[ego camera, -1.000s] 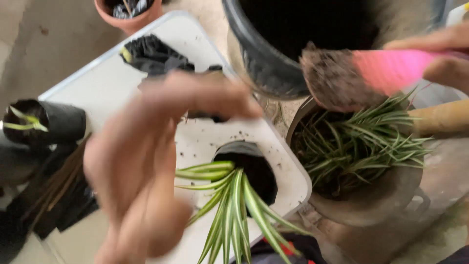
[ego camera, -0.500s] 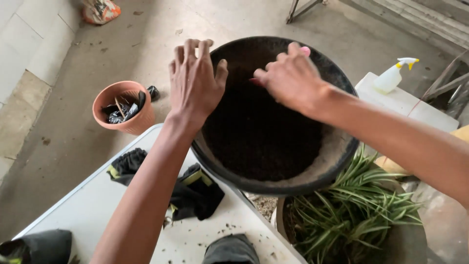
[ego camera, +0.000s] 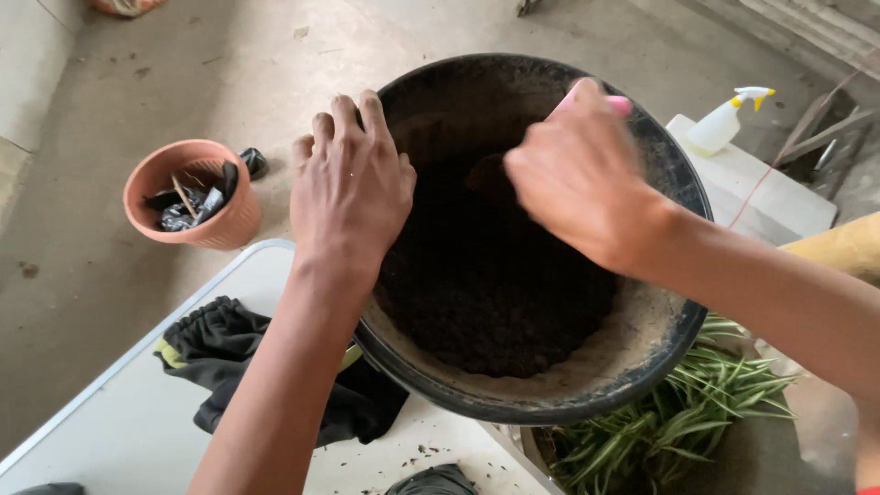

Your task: Planting a spider plant into a nursery bag by scooping soil from a bucket using a trowel

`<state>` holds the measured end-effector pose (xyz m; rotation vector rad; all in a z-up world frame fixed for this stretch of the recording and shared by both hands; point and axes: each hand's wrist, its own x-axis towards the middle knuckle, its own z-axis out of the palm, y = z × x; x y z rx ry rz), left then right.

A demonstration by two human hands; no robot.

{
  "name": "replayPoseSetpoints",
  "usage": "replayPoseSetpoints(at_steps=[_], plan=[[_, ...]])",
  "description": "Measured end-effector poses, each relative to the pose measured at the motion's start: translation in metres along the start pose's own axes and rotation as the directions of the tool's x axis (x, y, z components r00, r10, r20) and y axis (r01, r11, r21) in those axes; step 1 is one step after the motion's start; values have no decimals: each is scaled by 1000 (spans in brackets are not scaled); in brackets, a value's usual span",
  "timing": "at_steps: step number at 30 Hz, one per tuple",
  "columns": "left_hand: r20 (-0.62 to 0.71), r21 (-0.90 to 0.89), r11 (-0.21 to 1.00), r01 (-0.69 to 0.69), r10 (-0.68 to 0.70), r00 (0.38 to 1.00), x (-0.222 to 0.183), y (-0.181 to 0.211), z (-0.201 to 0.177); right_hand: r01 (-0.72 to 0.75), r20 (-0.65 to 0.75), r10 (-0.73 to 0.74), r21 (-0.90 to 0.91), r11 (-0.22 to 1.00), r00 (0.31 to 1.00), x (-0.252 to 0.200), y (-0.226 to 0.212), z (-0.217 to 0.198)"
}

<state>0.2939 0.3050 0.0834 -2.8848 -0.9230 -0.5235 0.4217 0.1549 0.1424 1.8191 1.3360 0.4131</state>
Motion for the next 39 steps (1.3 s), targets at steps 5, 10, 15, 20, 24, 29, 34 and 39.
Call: replayPoseSetpoints(at_steps=[5,10,15,20,24,29,34,39], plan=[[-12,-38,999,-17,16,1000,0,-1,0,57,140,-73,116,992,987,-1,-8,49],[-3,6,1000,-21,22,1000,-1,-1,0,163,157,-227,340,926,961,5,-25,81],[-14,-28,998,-49,49,999,0,0,-5,227,-101,-204,459,859,974,0,-17,83],[-4,2,998,-57,57,998,-1,0,-6,40,115,-113,504,863,987,-25,-1,27],[22,16,998,-64,63,998,1,2,-8,-193,57,185,285,939,981,-42,3,38],[10,22,996,-86,86,996,1,2,-8,-50,68,38,184,982,997,-24,9,61],[12,91,993,-77,77,997,0,2,-12,120,166,-151,183,976,974,-1,-3,62],[26,13,999,-52,51,998,2,2,-7,207,-60,-199,354,912,978,12,-14,106]])
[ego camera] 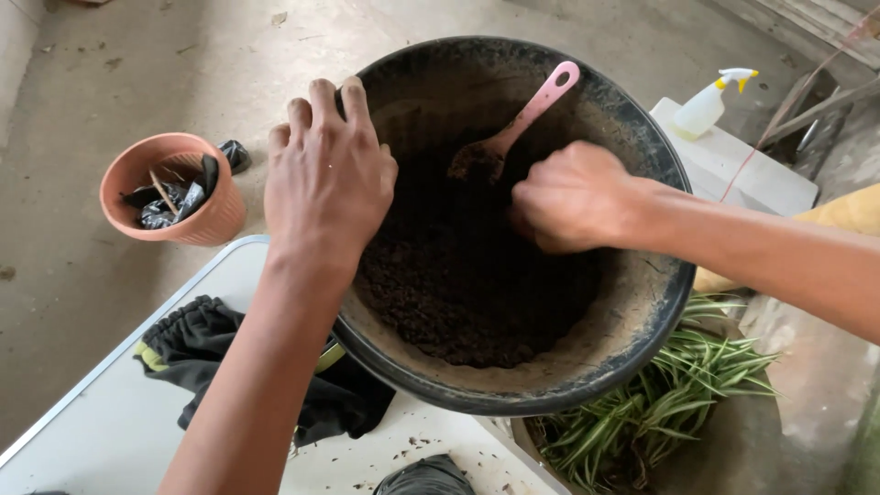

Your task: Planting a spider plant into a nursery bag by scooping soil from a bucket using a trowel

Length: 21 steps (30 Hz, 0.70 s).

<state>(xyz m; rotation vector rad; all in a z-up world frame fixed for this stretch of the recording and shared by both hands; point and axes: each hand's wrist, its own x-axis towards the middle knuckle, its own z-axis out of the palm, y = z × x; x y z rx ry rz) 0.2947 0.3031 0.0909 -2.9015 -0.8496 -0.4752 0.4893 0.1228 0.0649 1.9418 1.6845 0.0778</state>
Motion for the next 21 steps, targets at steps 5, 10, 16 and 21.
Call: replayPoseSetpoints(at_steps=[5,10,16,21], plan=[[13,-2,1000,-16,16,1000,0,-1,-4,-106,235,73,130,986,969,-25,-14,-70],[-14,23,999,-28,28,1000,-2,-2,0,-364,367,352,-38,931,861,-44,2,-93],[-47,68,996,-52,55,997,-2,-1,0,-260,466,253,-50,964,848,-26,-14,-78],[-44,-17,999,-36,35,998,-2,0,-3,22,105,-37,137,990,994,-19,-25,-39]])
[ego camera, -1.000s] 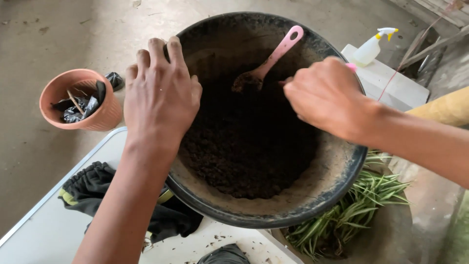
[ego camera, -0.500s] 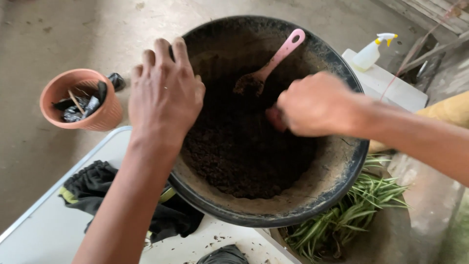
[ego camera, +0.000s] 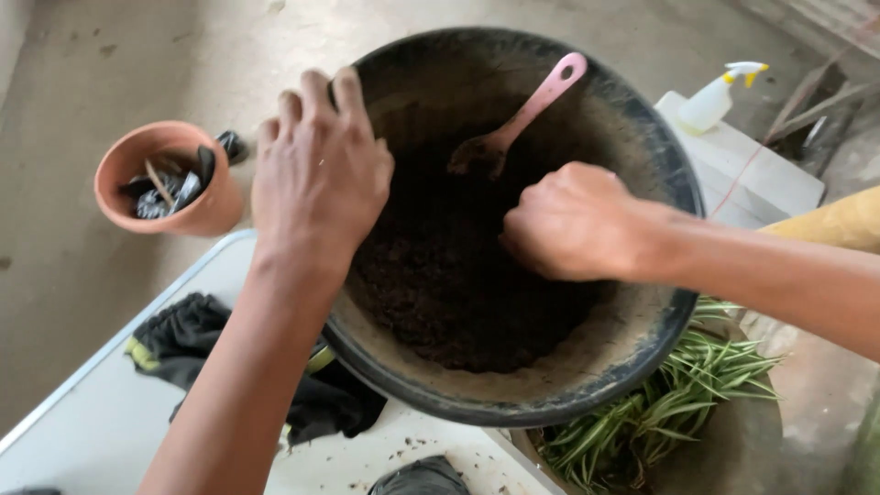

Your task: Planting a spider plant into a nursery bag by scooping soil from a bucket using a trowel

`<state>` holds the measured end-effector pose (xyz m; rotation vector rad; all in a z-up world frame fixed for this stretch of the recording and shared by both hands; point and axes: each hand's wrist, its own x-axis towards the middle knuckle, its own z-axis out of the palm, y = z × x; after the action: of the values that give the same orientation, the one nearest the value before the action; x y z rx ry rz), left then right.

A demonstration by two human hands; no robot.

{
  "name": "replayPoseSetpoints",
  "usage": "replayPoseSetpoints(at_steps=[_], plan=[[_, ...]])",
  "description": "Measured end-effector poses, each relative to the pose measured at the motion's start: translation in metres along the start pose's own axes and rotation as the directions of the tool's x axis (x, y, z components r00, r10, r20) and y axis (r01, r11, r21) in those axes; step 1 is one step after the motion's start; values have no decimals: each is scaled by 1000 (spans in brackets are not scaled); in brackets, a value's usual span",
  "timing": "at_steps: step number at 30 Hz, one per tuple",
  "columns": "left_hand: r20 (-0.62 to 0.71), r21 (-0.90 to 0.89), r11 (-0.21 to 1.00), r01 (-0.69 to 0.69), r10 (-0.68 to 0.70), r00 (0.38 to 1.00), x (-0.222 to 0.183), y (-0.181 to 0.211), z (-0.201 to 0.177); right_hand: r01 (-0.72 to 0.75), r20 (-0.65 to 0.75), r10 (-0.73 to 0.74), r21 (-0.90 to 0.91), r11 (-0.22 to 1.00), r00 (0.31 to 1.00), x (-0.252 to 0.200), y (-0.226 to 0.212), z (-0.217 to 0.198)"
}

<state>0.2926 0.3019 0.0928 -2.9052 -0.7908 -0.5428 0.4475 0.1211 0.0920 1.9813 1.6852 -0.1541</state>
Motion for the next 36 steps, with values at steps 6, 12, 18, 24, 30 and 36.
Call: replayPoseSetpoints(at_steps=[6,12,18,24,30,36], plan=[[1,56,998,0,0,1000,0,-2,5,-230,213,217,40,972,953,-6,12,-49],[-2,59,998,-21,21,1000,0,0,-2,-251,309,325,-256,934,894,-31,-2,-46],[15,73,997,-10,9,1000,0,0,-2,10,14,-8,-129,992,1000,6,17,25],[-16,69,998,-14,15,1000,0,-2,5,-92,66,90,16,996,994,-1,26,22],[-7,68,998,-12,13,1000,0,-2,4,-15,-12,15,-8,1000,1000,3,28,22],[10,82,996,-26,25,1000,1,-2,3,15,76,-17,26,1000,997,-1,22,3]])
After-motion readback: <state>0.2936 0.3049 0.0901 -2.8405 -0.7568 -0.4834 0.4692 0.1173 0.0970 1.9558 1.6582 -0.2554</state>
